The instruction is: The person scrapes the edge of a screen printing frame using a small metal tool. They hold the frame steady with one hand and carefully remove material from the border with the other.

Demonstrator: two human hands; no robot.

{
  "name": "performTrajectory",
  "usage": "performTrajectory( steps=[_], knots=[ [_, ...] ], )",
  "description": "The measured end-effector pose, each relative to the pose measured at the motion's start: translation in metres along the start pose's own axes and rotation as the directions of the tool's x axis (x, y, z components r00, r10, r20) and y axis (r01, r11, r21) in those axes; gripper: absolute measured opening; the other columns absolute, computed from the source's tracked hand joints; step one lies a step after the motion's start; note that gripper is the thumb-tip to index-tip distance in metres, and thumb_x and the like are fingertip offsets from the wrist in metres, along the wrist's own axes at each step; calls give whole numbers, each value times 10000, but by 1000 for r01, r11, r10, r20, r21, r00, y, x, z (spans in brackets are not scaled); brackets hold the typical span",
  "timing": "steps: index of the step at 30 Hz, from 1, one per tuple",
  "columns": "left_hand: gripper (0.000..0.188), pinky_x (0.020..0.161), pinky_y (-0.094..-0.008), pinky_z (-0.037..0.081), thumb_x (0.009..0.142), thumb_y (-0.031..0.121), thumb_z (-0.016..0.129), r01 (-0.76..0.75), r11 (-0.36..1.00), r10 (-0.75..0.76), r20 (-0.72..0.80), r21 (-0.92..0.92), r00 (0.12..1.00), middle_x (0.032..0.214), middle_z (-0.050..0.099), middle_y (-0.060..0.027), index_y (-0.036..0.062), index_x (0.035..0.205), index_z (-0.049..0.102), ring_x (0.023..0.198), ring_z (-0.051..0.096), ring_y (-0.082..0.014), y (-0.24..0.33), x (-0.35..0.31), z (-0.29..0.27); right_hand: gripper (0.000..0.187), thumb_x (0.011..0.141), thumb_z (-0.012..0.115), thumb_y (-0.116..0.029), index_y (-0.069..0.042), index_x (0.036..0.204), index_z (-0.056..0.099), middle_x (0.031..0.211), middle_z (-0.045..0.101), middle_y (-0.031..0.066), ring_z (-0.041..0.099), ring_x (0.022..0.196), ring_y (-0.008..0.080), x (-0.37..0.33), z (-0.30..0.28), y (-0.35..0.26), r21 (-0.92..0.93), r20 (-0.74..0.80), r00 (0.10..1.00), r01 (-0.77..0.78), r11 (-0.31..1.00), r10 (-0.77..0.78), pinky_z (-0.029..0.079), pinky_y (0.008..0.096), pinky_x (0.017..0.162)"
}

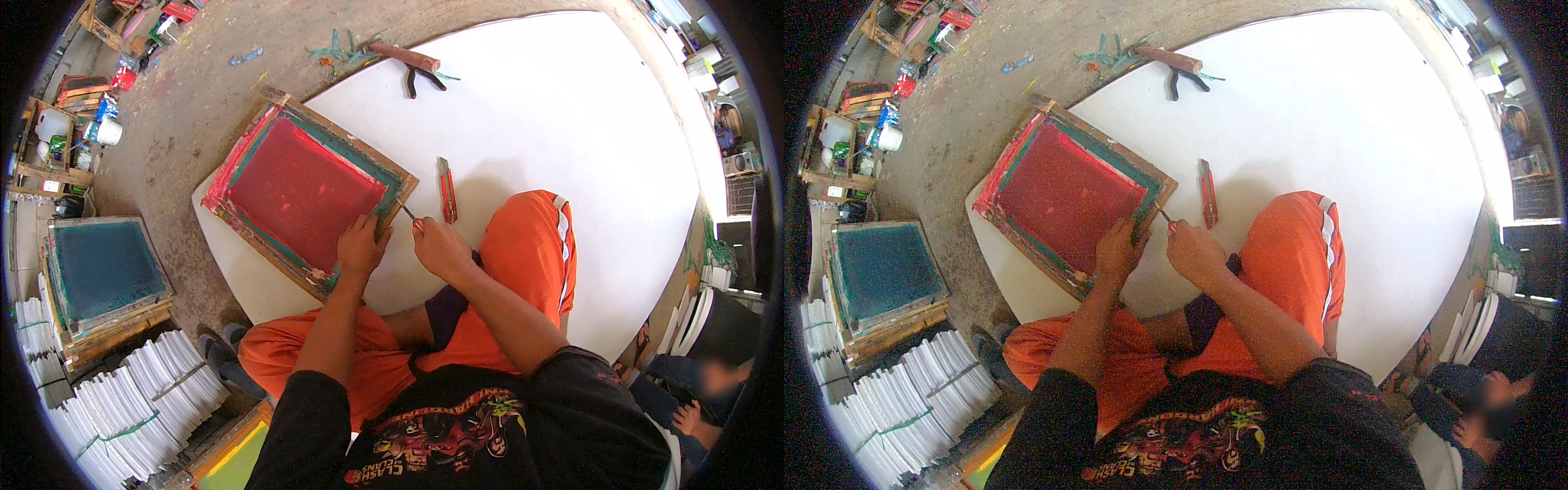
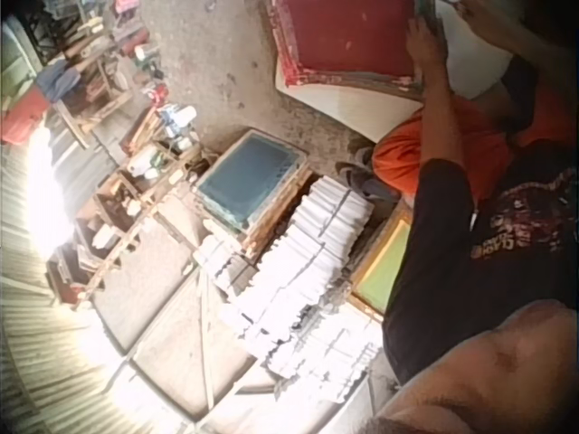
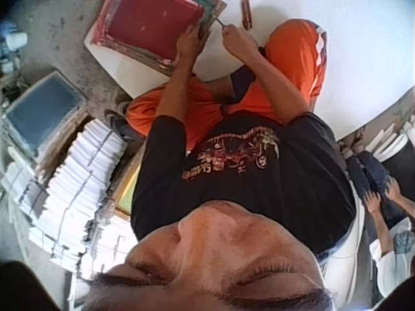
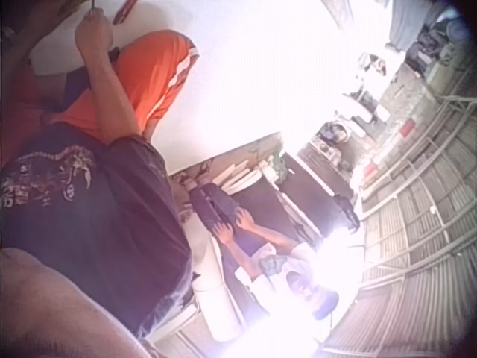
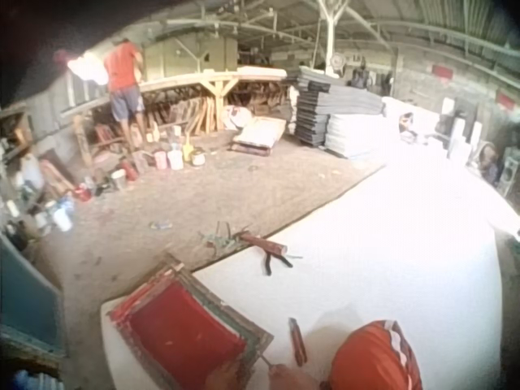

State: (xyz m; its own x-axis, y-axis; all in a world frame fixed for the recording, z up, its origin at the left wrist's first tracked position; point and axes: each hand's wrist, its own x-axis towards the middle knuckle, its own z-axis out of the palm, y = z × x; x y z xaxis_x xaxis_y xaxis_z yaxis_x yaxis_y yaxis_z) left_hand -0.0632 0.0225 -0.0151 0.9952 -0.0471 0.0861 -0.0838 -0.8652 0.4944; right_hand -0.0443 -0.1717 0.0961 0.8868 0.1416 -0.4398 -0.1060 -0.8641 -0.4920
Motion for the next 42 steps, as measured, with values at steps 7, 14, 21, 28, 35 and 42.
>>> performTrajectory(
  steps=[7,14,21,28,35,42],
  knots=[
    [397,824,-491,576,925,333,763,-42,997,43,27,-59,999,1072,682,-142,27,1170,701,961,703,-370,0,2,-5,345,1046,525,-237,73,1028,677,853,726,265,747,780,432,9,4,-8,-154,11,986,168,974,-168,605,545,754],
    [407,821,-494,578,927,328,763,0,999,3,73,-45,997,1056,685,-138,21,1188,703,922,708,-375,2,4,-6,378,1078,543,-308,37,1094,695,825,722,253,741,798,438,11,-5,2,432,332,904,-399,809,268,584,550,735],
    [400,810,-493,582,938,338,753,-32,997,32,2,-71,999,1045,687,-136,31,1192,711,926,709,-374,-1,2,-7,422,1086,513,-359,24,1155,677,966,737,310,724,926,516,2,8,1,-32,3,999,-54,998,54,549,624,831],
    [400,830,-487,577,950,342,743,16,997,-11,71,-72,997,1059,687,-137,28,1197,714,951,708,-371,1,2,-3,422,1082,506,-343,41,1148,666,915,722,325,728,869,510,3,12,6,-33,-8,1000,-19,999,19,555,613,811],
    [401,825,-483,576,954,340,735,-3,998,6,65,-57,998,1070,684,-131,25,1201,716,953,709,-362,2,2,-9,491,1078,552,-442,19,1199,670,649,606,124,582,437,233,16,4,22,470,315,936,-298,831,158,484,420,442],
    [407,828,-487,579,948,339,739,-41,998,42,4,-45,999,1070,684,-130,25,1205,719,966,706,-364,2,3,-9,522,1072,569,-505,-26,1243,687,659,589,89,549,437,177,22,50,49,566,131,985,-165,808,110,433,371,397]
  ],
)
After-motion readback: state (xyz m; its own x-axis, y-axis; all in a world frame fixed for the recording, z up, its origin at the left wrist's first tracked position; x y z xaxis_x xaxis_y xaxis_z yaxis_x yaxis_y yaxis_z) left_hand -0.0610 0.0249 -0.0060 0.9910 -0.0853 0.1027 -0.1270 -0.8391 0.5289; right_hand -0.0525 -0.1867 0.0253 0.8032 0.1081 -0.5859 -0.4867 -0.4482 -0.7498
